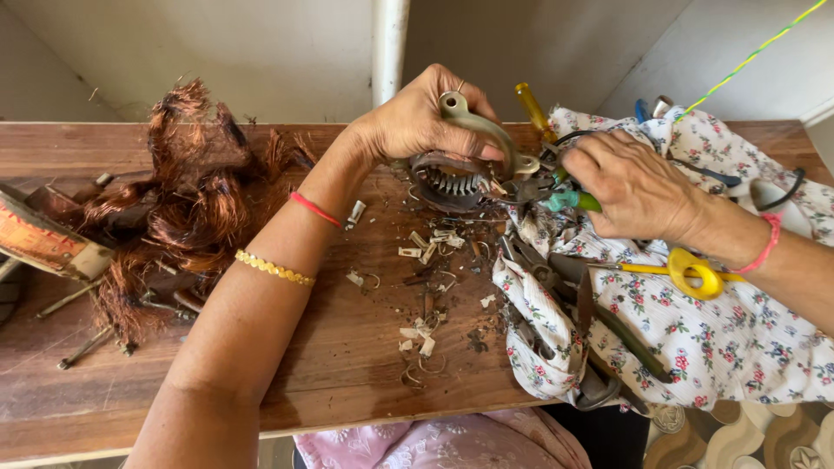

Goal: The person uses pliers to pull and cut copper windings from a motor stator. The removed copper is placed on the table, and the stator is rotated to access different sections of the winding.

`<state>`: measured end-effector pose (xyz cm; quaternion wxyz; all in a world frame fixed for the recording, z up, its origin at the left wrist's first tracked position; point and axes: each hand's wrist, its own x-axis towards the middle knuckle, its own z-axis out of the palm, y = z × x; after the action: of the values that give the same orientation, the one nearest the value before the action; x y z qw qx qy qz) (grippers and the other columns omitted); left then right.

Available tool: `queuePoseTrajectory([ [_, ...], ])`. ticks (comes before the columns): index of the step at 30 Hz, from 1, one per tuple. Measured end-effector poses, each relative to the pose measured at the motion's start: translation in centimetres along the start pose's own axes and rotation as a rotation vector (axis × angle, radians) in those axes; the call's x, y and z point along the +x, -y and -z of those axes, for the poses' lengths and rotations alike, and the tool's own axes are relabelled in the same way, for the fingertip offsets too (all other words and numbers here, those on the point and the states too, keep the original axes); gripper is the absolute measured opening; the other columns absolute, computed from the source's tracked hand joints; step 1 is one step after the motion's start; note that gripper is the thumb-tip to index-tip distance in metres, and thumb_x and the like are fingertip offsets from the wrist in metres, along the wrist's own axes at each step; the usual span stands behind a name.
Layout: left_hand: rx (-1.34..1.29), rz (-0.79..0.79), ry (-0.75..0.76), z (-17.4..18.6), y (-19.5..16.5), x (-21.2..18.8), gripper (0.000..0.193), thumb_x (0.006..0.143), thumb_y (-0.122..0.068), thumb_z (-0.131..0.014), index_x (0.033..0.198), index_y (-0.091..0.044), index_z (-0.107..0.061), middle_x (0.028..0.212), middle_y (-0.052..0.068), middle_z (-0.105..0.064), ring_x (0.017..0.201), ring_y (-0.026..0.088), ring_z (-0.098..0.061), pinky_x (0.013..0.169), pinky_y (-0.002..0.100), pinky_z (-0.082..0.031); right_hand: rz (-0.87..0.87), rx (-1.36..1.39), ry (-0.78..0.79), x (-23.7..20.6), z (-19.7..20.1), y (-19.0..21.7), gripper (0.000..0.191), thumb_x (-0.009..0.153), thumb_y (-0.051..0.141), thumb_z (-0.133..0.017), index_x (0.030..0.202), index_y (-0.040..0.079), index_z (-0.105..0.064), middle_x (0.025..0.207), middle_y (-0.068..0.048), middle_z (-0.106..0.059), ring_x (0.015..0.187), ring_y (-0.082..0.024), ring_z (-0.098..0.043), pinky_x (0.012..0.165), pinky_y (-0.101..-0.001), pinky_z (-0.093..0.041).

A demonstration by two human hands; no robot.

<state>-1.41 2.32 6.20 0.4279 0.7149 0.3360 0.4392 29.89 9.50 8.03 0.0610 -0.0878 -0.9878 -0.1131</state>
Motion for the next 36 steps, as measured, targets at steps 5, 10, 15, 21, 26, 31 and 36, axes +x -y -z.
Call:
queuePoseTrajectory([
  [5,-0.046,0.021,0.012,0.6,0.6,-0.2,0.033,0.08,-0.023,-0.092,0.103,-0.003,-0.079,0.077,0.001,-0.075,0.062,0.005,-0.065,0.057,0.019,-0.054,0.068,-0.057,-0.183,0.1,-1.5,0.1,0.059,0.058,0.009,-0.072,0.111,-0.005,-0.051,0.104,-0.021,-0.056,0.099,-0.039,-0.058,0.093,-0.0485,-0.048],
  [10,-0.007,-0.068,-0.077,0.8,0.9,0.0,0.032,0.08,-0.023,-0.091,0.102,-0.004,-0.079,0.087,0.002,-0.08,0.072,0.008,-0.076,0.07,0.024,-0.064,-0.057,-0.003,-0.149,-0.7,-1.2,0.9,0.054,0.067,0.002,-0.068,0.117,-0.005,-0.05,0.105,-0.023,-0.06,0.097,-0.041,-0.062,0.091,-0.0492,-0.051],
  [15,0.133,-0.006,-0.134,-0.4,0.5,0.2,0.027,0.079,-0.024,-0.09,0.094,-0.005,-0.079,0.084,0.004,-0.08,0.073,0.009,-0.075,0.069,0.026,-0.063,-0.118,0.1,-0.081,-1.6,1.3,2.2,0.041,0.075,0.004,-0.067,0.108,-0.005,-0.043,0.1,-0.023,-0.058,0.086,-0.038,-0.061,0.091,-0.0494,-0.053],
  [21,0.144,0.004,-0.193,-1.4,-0.3,0.5,0.022,0.081,-0.02,-0.087,0.093,-0.003,-0.079,0.085,0.006,-0.081,0.079,0.009,-0.076,0.074,0.026,-0.063,-0.272,-0.085,0.312,-1.7,4.6,3.4,0.037,0.067,-0.001,-0.064,0.103,-0.001,-0.06,0.111,-0.015,-0.056,0.103,-0.032,-0.059,0.085,-0.0457,-0.054],
  [26,0.218,0.069,-0.246,-1.9,-1.2,0.6,0.027,0.078,-0.024,-0.088,0.093,-0.004,-0.078,0.084,0.007,-0.08,0.078,0.013,-0.076,0.073,0.03,-0.063,-0.256,-0.016,0.492,-1.5,6.3,2.4,0.036,0.06,0.003,-0.068,0.096,-0.002,-0.062,0.112,-0.013,-0.054,0.101,-0.031,-0.058,0.095,-0.0513,-0.046],
  [31,0.402,0.046,-0.207,-2.8,-2.3,0.9,0.033,0.075,-0.027,-0.089,0.098,-0.005,-0.079,0.088,0.009,-0.079,0.081,0.017,-0.076,0.075,0.032,-0.061,-0.329,0.148,0.752,-0.7,6.3,-1.0,0.031,0.068,0.005,-0.066,0.096,-0.002,-0.056,0.111,-0.011,-0.054,0.096,-0.028,-0.063,0.088,-0.0411,-0.056],
  [36,0.405,0.029,-0.207,-3.0,-2.7,0.8,0.034,0.075,-0.027,-0.089,0.102,-0.008,-0.08,0.096,0.009,-0.08,0.088,0.019,-0.077,0.084,0.033,-0.061,-0.179,0.177,0.721,0.0,6.7,-2.0,0.028,0.068,0.01,-0.068,0.092,0.0,-0.058,0.101,-0.011,-0.057,0.096,-0.03,-0.064,0.088,-0.044,-0.053],
])
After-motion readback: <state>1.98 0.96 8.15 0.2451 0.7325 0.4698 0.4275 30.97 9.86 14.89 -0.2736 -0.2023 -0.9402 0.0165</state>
